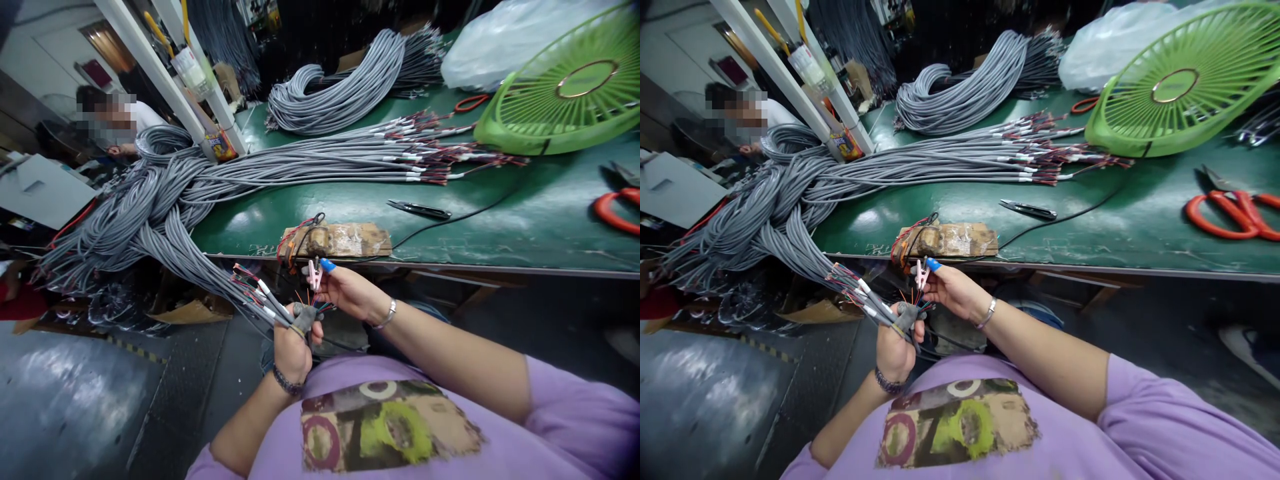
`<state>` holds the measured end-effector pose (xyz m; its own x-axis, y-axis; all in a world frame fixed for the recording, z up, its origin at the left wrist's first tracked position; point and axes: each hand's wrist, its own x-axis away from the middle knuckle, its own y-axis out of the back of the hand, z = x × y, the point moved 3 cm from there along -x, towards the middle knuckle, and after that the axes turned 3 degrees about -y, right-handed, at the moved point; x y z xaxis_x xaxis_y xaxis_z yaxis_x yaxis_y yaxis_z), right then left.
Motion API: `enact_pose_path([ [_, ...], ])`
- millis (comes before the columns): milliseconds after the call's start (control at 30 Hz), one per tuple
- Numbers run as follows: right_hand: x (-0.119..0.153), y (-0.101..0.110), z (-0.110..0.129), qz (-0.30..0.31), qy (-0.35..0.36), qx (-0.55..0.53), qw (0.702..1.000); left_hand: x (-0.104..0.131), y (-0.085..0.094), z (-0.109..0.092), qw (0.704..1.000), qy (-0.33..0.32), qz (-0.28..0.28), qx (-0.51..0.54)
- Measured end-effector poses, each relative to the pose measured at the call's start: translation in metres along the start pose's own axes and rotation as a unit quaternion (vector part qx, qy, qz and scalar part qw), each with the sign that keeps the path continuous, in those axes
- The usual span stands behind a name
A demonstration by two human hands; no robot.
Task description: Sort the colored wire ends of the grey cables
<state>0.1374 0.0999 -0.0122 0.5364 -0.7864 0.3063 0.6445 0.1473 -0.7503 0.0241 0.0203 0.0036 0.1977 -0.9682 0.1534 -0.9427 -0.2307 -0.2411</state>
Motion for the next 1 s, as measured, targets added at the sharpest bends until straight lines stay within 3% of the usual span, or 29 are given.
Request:
enact_pose_path([
  [167, -0.001, 0.007, -0.003, -0.047, 0.108, 0.072, 0.99, -0.004, -0.004, 0.0, 1.0, 0.008, 0.011, 0.009],
  [400, -0.004, -0.006, -0.005, 0.004, 0.009, -0.048, 0.999, -0.009, -0.005, 0.002, 1.0, 0.02, -0.002, 0.002],
  [667, -0.007, -0.006, -0.006, -0.008, 0.018, -0.067, 0.998, -0.011, -0.006, 0.002, 0.999, 0.031, -0.022, 0.009],
  [1000, 0.0, -0.006, -0.007, -0.005, -0.011, -0.059, 0.998, -0.006, -0.004, 0.002, 1.0, 0.021, -0.002, -0.009],
])
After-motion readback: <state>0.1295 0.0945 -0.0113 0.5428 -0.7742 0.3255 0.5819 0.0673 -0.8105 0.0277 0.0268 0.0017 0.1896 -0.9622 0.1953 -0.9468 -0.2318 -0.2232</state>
